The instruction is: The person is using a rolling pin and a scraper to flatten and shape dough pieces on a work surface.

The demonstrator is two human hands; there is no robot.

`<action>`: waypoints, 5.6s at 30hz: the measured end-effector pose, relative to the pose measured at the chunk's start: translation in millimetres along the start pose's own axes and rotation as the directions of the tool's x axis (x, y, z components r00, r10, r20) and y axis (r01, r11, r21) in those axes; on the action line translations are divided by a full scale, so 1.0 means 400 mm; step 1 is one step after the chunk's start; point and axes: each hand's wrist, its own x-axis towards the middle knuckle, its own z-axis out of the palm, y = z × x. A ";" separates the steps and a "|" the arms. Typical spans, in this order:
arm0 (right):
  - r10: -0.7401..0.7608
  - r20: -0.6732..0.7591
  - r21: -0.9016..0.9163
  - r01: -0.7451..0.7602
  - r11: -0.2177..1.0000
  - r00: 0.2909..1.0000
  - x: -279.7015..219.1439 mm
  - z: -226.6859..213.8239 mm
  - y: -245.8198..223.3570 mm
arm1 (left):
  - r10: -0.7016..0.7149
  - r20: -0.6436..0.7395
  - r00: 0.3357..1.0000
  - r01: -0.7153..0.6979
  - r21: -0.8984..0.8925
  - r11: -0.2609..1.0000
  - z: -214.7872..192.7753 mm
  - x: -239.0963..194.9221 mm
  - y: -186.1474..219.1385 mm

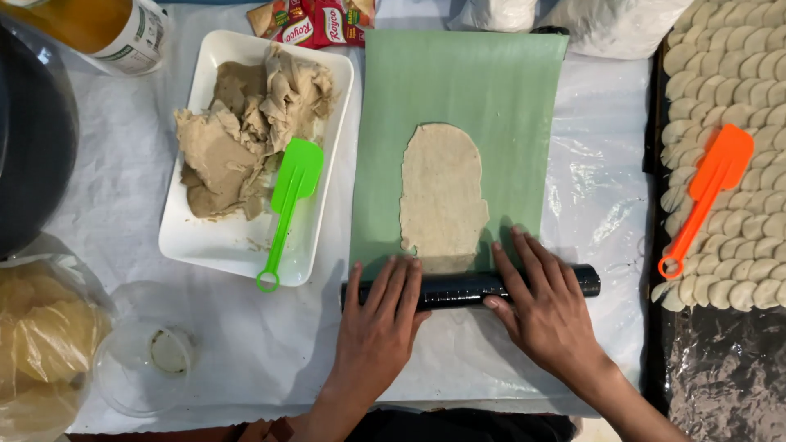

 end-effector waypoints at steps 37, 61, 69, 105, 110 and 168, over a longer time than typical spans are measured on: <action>0.105 -0.187 0.036 -0.100 0.994 0.977 0.233 0.004 0.097 | -0.038 -0.096 0.995 0.049 0.117 0.992 0.011 0.283 -0.102; 0.136 -0.255 -0.051 -0.153 0.987 0.957 -0.012 0.035 -0.015 | 0.006 -0.096 0.995 0.000 0.068 0.998 0.030 0.056 -0.006; 0.131 -0.258 -0.132 -0.170 0.977 0.957 -0.124 0.065 -0.058 | 0.058 -0.056 0.997 -0.052 0.096 0.994 0.023 -0.057 0.015; 0.806 0.442 0.897 -0.198 -0.395 0.394 -0.356 0.127 -0.018 | 0.090 -0.081 0.993 -0.104 -0.191 0.976 -0.083 0.078 -0.039; 0.736 0.614 0.520 -0.848 -0.104 0.286 -0.327 -0.047 -0.062 | 0.250 0.080 0.965 -0.228 -0.212 0.950 -0.042 0.063 -0.002; 0.188 -0.323 0.012 -0.195 0.981 0.928 0.254 -0.003 0.333 | 0.064 -0.136 0.989 -0.080 -0.110 0.991 0.076 0.269 0.038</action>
